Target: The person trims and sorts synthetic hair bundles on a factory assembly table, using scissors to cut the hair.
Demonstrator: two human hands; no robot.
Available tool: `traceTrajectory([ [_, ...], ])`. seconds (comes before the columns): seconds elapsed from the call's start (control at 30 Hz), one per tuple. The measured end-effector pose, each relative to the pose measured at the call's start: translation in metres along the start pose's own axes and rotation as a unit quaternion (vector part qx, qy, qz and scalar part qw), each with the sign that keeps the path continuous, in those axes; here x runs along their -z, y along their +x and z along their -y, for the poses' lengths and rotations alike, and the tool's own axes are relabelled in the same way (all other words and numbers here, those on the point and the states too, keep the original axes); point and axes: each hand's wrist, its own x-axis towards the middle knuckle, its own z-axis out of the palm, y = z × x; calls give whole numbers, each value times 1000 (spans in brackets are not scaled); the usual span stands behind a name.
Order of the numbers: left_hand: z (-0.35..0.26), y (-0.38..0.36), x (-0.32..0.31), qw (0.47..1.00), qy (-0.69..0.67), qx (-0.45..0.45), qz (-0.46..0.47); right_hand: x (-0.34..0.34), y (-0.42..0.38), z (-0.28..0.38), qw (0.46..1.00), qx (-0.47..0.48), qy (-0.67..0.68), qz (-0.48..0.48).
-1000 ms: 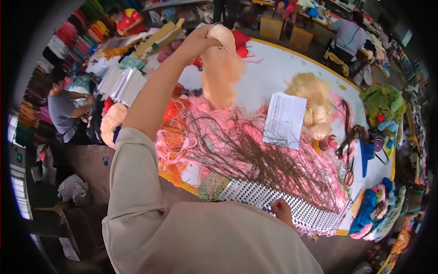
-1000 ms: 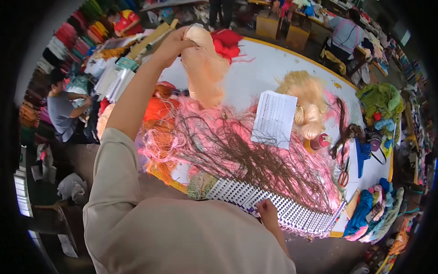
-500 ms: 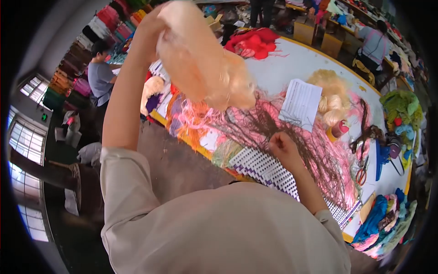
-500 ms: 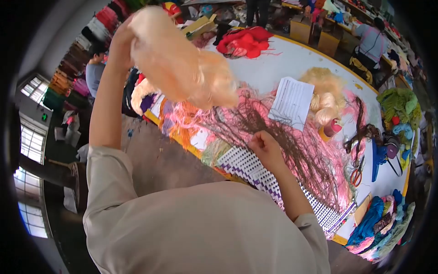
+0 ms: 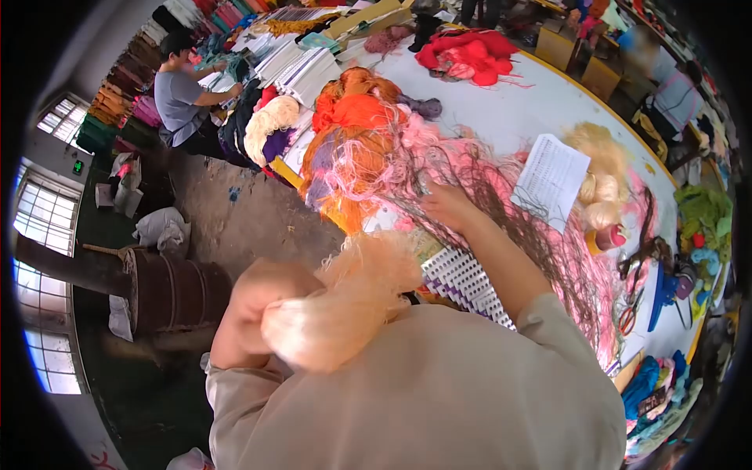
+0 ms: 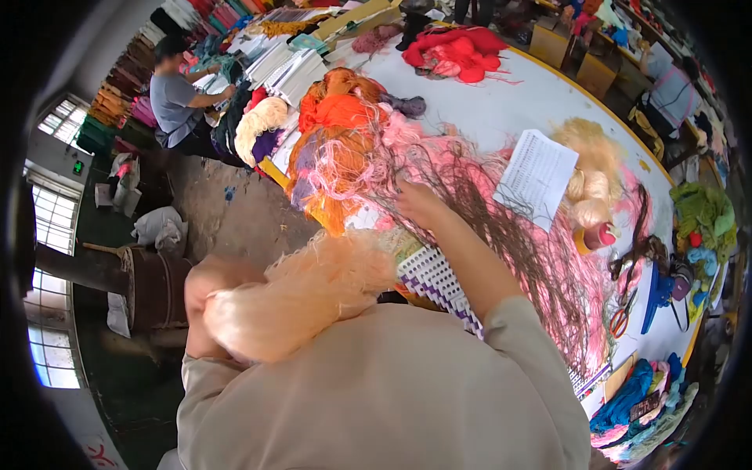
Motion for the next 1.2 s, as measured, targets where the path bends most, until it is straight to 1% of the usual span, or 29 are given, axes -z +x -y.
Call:
traceTrajectory([
  [0.07,8,12,31,984,-143,-84,63,-41,34,20,988,-72,140,-13],
  [0.1,10,21,55,965,-182,-119,148,-54,59,30,976,-98,194,-6],
  [0.13,12,26,68,957,-208,-132,154,-58,88,38,977,-98,191,-7],
  [0.2,17,28,88,962,-204,-151,101,-62,158,55,923,-10,384,21],
  [0.23,19,31,103,966,-191,-138,112,-48,194,69,882,-42,470,-11],
  [0.27,21,35,111,965,-192,-136,113,-39,200,79,881,-43,471,-13],
  [0.3,24,41,114,978,-190,-68,58,-33,198,91,919,8,386,-79],
  [0.33,26,46,117,983,-186,0,3,-24,193,103,943,57,295,-144],
  [0.4,50,58,138,989,-123,79,-19,31,192,110,956,129,239,-109],
  [0.43,81,65,152,994,-65,89,12,43,184,115,953,146,243,-107],
  [0.47,118,71,160,996,-60,37,59,55,176,120,949,163,248,-105],
  [0.5,154,80,163,993,-57,-17,105,46,145,141,940,171,216,-201],
  [0.57,196,103,154,981,-89,18,172,43,96,161,895,318,284,-135],
  [0.63,241,119,128,976,-76,89,184,29,37,184,853,437,260,-118],
  [0.67,260,125,117,971,-41,160,174,25,10,192,844,461,244,-122],
  [0.7,282,128,111,969,-51,161,180,22,-13,196,835,480,236,-132],
  [0.77,315,140,103,969,-106,163,155,33,-47,195,851,473,125,-189],
  [0.8,296,155,109,965,-143,170,141,55,-54,184,867,437,62,-231],
  [0.83,286,171,114,969,-158,140,131,80,-54,166,871,373,-53,-316],
  [0.87,278,182,118,971,-173,117,118,103,-54,140,858,291,-165,-390],
  [0.9,268,193,122,961,-214,138,109,120,-61,114,713,167,-502,-459],
  [0.93,260,205,127,952,-249,152,95,115,-60,90,681,146,-550,-461],
  [0.97,256,213,127,957,-229,158,78,101,-61,68,646,127,-597,-458],
  [1.0,251,220,124,963,-206,160,59,73,-61,60,761,115,-491,-409],
  [1.03,241,226,120,959,-221,170,53,46,-60,54,855,100,-371,-348],
  [1.07,233,228,118,960,-216,170,51,46,-45,25,888,135,-346,-272],
  [1.1,227,230,114,959,-223,168,46,46,-30,-1,912,171,-318,-195],
  [1.17,214,232,109,961,-223,157,43,-2,-33,13,833,177,-498,-165],
  [1.2,207,230,109,964,-211,157,36,-18,-28,21,831,228,-478,-171],
])
